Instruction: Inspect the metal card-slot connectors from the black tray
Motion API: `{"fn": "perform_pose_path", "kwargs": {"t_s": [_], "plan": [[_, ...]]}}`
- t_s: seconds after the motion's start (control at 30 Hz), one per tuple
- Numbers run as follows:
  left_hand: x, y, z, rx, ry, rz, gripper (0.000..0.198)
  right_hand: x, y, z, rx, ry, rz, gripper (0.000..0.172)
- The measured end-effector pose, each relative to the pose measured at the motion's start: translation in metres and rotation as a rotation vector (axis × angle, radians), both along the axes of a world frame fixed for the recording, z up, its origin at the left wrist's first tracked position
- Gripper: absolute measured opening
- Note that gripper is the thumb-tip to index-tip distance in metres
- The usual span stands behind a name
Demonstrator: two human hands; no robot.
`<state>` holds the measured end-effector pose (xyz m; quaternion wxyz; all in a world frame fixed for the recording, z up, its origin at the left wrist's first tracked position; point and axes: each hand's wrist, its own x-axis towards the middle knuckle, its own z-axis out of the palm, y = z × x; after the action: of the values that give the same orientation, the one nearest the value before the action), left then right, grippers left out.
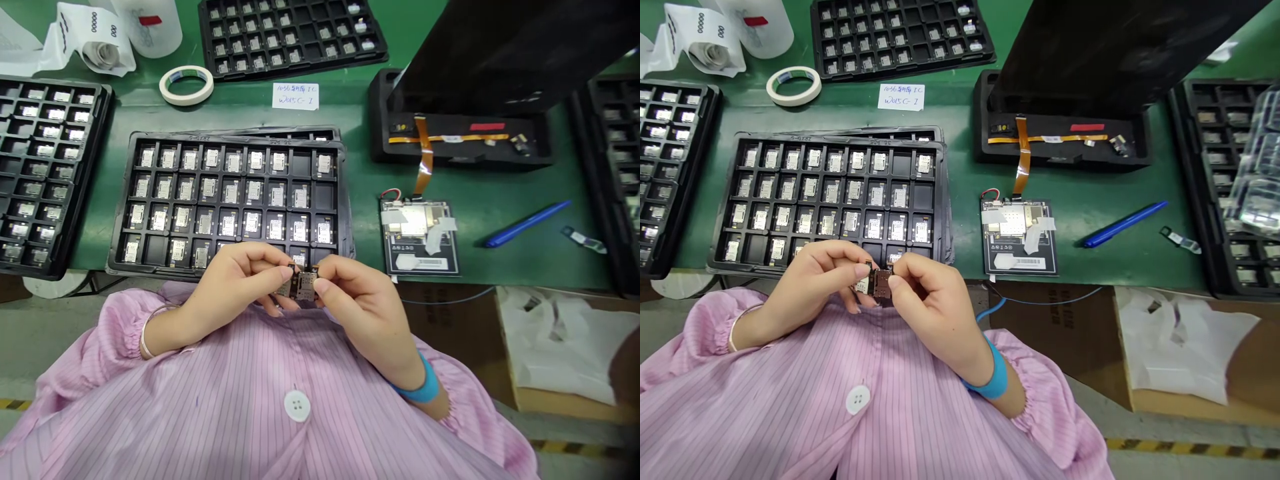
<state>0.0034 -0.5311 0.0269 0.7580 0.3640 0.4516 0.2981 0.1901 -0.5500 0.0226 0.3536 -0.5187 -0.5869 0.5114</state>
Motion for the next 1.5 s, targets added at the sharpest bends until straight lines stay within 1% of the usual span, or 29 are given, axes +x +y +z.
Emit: {"fn": "perform_pose_path", "kwargs": {"t_s": [0.13,0.27,0.47,0.73,0.93,1.17,1.33,1.5], "plan": [[0.0004,0.0005,-0.0010,-0.052,-0.032,0.015,0.013,0.0012,-0.0012,-0.0020,0.013,-0.003,-0.012,0.023],[-0.0003,-0.0011,-0.0011,-0.082,-0.042,0.025,0.013,0.0015,-0.0021,-0.0030,-0.018,-0.006,-0.022,0.024],[-0.0020,-0.0042,-0.0027,-0.046,-0.025,0.053,0.017,0.0011,-0.0032,-0.0037,-0.010,-0.006,-0.012,0.024],[-0.0007,-0.0066,0.0029,0.043,0.028,0.079,0.008,0.0020,-0.0057,-0.0051,0.020,-0.020,-0.002,0.024],[-0.0003,-0.0071,0.0037,0.046,0.046,0.077,0.007,0.0003,-0.0050,-0.0030,0.009,-0.044,-0.014,0.024],[-0.0001,-0.0071,0.0023,0.044,0.028,0.084,0.005,0.0019,-0.0056,-0.0064,0.033,-0.037,0.002,0.023],[-0.0021,-0.0060,0.0023,0.028,0.013,0.061,0.013,0.0012,-0.0042,-0.0050,0.036,-0.042,-0.017,0.023],[-0.0077,-0.0052,-0.0013,-0.041,-0.125,0.012,0.020,0.0011,-0.0028,-0.0039,0.058,-0.037,-0.059,0.023]]}}
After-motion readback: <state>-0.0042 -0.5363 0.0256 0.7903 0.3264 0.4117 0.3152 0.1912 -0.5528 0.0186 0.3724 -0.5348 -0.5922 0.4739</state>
